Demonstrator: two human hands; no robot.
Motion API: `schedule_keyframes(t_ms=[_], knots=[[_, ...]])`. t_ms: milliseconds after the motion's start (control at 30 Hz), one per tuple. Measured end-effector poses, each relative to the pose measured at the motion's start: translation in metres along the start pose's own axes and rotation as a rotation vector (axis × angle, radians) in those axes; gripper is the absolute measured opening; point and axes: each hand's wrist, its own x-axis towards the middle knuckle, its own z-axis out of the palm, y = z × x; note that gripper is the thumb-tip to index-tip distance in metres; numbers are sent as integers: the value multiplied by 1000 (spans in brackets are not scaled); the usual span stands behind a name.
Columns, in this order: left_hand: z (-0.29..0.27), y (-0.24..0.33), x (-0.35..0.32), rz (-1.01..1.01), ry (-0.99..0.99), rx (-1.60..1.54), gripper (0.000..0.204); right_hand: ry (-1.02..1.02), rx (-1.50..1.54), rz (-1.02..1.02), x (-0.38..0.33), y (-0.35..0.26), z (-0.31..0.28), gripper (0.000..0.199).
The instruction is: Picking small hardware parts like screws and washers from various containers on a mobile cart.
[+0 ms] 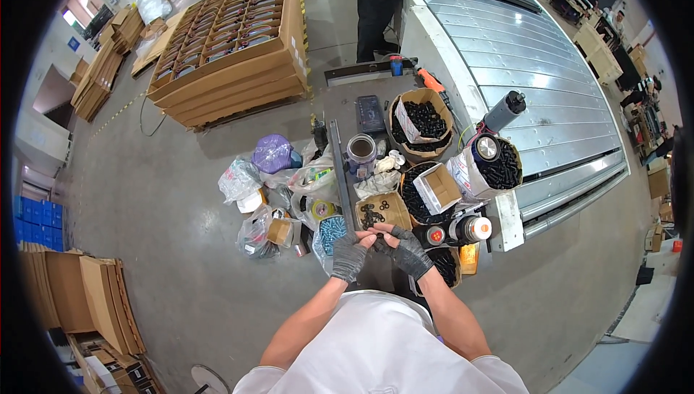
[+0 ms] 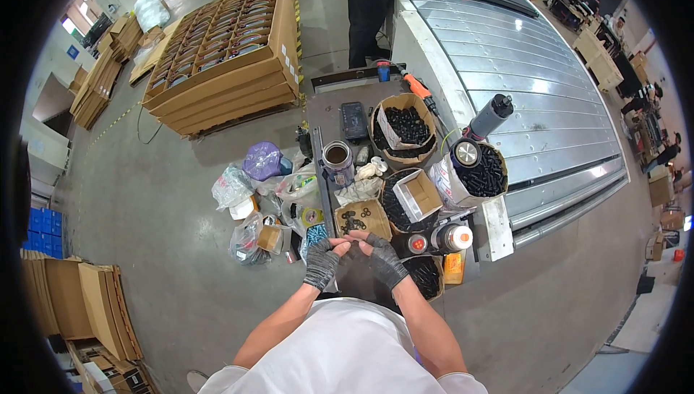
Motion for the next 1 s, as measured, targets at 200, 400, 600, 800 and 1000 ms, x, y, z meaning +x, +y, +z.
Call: schedule_keyframes(t_ms=[200,400,600,800,1000], knots=[[2,-1,1,-33,16,-86,14,30,196,34,8,18,-16,31],[-1,-4,5,-126,-3,-162,14,79,172,20,11,20,-13,28],[-2,2,6,-121,-23,-108,14,117,217,12,13,24,-13,25],[-4,3,7,-130,-19,-179,15,139,289,33,12,21,-10,23],[-3,-4,8,-27,2,-32,14,210,277,-12,14,24,-7,23]])
